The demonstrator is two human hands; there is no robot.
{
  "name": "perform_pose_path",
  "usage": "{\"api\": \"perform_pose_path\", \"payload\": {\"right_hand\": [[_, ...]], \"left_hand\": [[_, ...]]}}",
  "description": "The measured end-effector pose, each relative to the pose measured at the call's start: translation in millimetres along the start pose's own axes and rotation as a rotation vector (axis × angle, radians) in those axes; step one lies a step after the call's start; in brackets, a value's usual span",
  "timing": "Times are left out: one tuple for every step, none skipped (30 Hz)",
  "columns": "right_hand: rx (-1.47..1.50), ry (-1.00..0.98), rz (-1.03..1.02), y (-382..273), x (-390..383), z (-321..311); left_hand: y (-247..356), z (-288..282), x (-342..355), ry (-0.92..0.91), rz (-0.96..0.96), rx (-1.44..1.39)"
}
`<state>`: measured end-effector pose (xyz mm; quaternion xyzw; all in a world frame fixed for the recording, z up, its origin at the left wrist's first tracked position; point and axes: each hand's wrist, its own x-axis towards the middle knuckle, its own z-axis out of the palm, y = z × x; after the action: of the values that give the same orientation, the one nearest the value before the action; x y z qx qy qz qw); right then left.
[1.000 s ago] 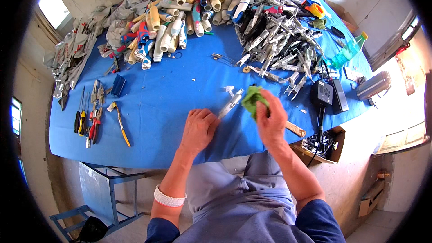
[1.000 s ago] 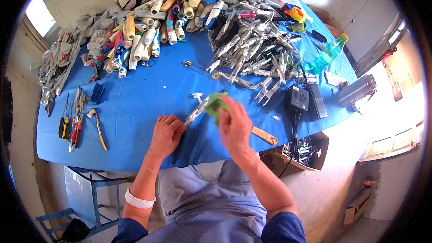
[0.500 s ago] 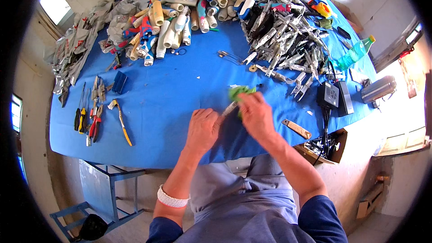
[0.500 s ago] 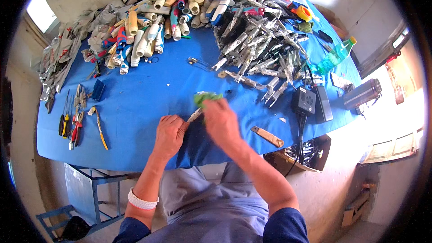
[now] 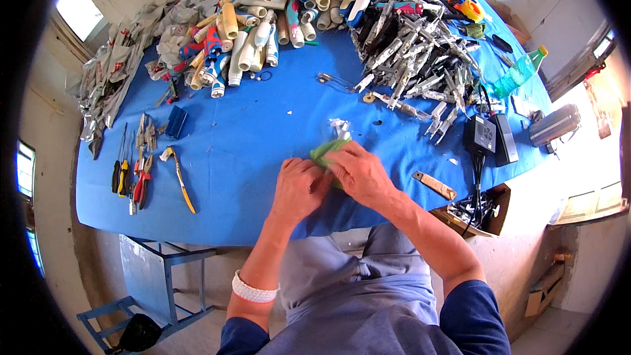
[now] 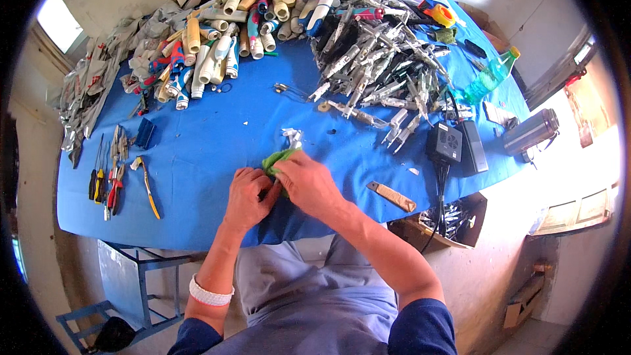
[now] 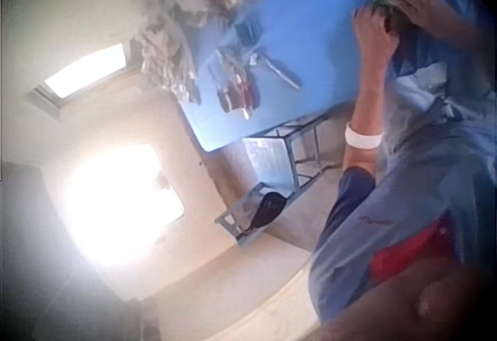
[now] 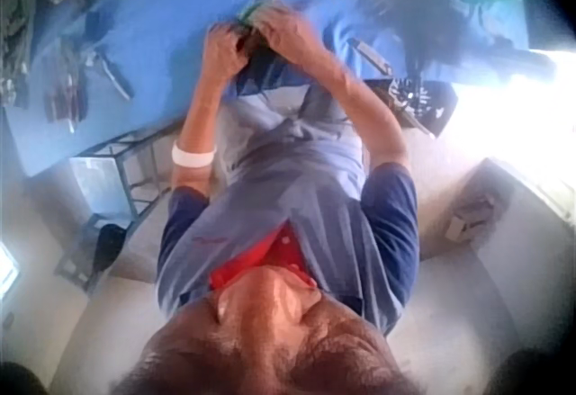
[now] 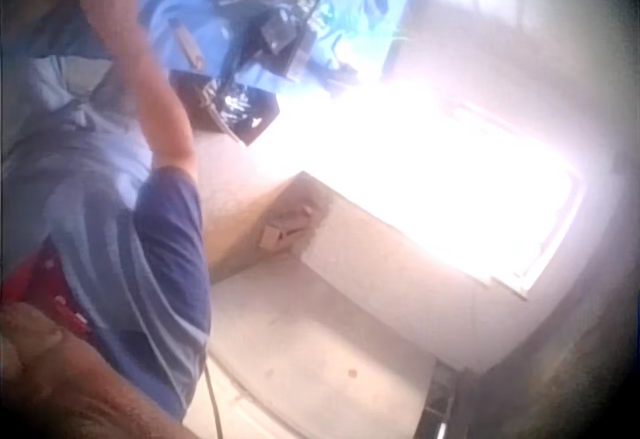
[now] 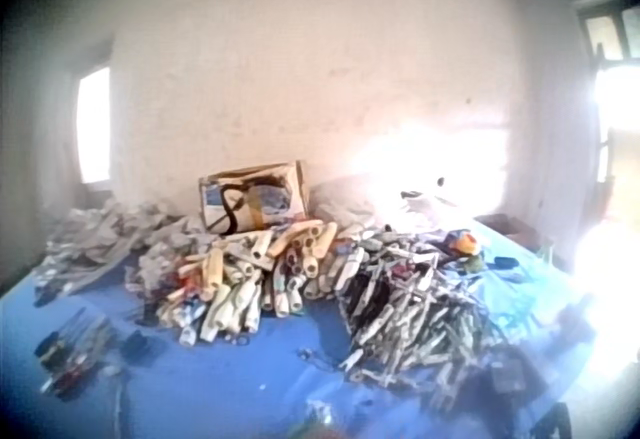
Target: The person cleans several paint tubes on a blue table using a green cloth. They wipe the tubes thoroughly, turning them over to clean all sides, and place the cleaned tubes into a cardboard box on the floor.
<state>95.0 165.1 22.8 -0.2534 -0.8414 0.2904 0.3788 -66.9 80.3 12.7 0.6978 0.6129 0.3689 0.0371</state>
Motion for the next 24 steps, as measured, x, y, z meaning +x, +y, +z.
{"api": "perform_pose_path", "payload": {"right_hand": [[-0.001,-0.037,-0.003,-3,-2,2],[-0.052,-0.018,0.01,1,-1,0],[-0.102,0.0,0.022,12,3,-4],[-0.154,0.021,0.036,21,7,-9],[-0.177,0.062,0.089,30,13,-13],[-0.199,0.103,0.143,38,18,-17],[-0.219,0.14,0.196,38,22,-19],[-0.172,0.156,0.191,34,22,-15],[-0.13,0.121,0.126,26,21,-10],[-0.088,0.084,0.064,17,17,-2],[-0.043,0.045,0.001,9,15,2],[-0.06,-0.043,0.01,2,14,2],[-0.109,-0.022,0.031,9,14,3],[-0.158,-0.001,0.052,22,15,3],[-0.208,0.021,0.074,32,16,0],[-0.192,0.093,0.162,31,21,-9],[-0.181,0.129,0.199,36,23,-15],[-0.169,0.165,0.235,41,23,-19],[-0.159,0.2,0.274,42,24,-22],[-0.139,0.216,0.293,39,21,-24],[-0.104,0.229,0.308,34,18,-26],[-0.067,0.243,0.323,29,16,-26],[-0.031,0.257,0.338,23,13,-25],[-0.041,0.25,0.304,17,10,-23]], "left_hand": [[0,0,-1,0.012,0.002,0.0],[1,1,-2,0.024,0.003,0.0],[1,0,-3,0.037,0.005,0.001],[2,-2,-2,0.007,0.001,0.0],[3,-4,1,-0.02,0.003,-0.003],[4,-6,3,-0.048,0.004,-0.006],[3,-5,2,-0.034,0.009,0.0],[2,-3,1,-0.021,0.014,0.005],[1,-2,1,-0.007,0.02,0.011],[0,-1,0,-0.003,0.022,0.013],[-1,-1,-1,0.001,0.022,0.017],[-2,0,-1,0.005,0.023,0.022],[-1,0,-1,0.009,0.02,0.02],[1,0,0,0.012,0.018,0.018],[2,-1,0,0.014,0.016,0.015],[1,-1,0,0.005,0.011,0.011],[0,-1,-1,-0.005,0.006,0.007],[-1,-2,-1,-0.016,0.002,0.002],[-1,-2,-1,-0.016,-0.008,-0.012],[1,-3,-1,-0.016,-0.019,-0.027],[1,-4,0,-0.016,-0.029,-0.041],[1,-4,0,-0.024,-0.035,-0.058],[0,-5,0,-0.031,-0.042,-0.074],[-1,-5,0,-0.039,-0.049,-0.091]]}}
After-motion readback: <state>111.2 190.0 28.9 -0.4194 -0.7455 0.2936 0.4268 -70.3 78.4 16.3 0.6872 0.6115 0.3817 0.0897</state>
